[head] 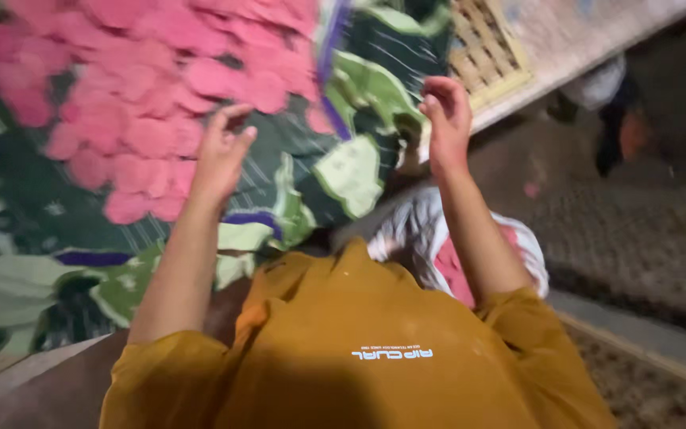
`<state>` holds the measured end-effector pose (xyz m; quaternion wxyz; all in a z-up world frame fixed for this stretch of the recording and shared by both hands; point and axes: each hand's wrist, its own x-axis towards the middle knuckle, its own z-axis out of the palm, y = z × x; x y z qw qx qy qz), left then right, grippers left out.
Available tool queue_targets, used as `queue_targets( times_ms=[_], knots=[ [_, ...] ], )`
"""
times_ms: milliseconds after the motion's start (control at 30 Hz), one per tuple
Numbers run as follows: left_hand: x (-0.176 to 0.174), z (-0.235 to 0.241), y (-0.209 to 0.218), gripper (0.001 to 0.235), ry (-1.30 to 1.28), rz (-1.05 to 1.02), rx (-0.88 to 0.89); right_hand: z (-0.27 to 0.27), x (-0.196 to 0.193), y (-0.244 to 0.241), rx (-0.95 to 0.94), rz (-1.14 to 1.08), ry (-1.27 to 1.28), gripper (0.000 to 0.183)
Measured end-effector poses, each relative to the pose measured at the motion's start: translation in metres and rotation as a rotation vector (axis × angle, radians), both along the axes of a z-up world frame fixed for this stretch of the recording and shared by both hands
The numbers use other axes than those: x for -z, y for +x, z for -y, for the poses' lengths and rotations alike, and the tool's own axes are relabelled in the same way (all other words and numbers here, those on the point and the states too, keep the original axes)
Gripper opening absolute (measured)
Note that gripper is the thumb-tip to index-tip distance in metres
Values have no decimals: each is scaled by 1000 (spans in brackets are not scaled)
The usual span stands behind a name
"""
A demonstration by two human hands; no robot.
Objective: The person repeatedly picks up pink circular craft items from a pile on a patterned cloth and places them into a white sack. The person handles the items by hand, separating them and transferring them one at a time or in small groups.
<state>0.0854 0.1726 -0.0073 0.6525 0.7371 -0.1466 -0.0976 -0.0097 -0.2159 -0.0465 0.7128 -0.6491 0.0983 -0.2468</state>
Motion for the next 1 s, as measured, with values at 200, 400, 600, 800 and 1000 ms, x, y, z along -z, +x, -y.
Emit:
queue_targets(
  times_ms=[200,400,600,800,1000],
  knots=[
    [5,-146,115,36,272,319,-358,-122,-71,208,-383,2,-451,19],
    [16,-231,269,33,642,544,-544,-173,-48,427,-419,50,-978,26],
    [52,-265,380,40,641,424,-639,-161,16,562,-164,-175,-1161,27],
    [65,-243,416,45,791,124,-545,-147,41,588,-80,-356,-1261,26],
    [15,-216,369,15,399,537,-769,-140,-2,526,-146,-76,-884,10]
  ],
)
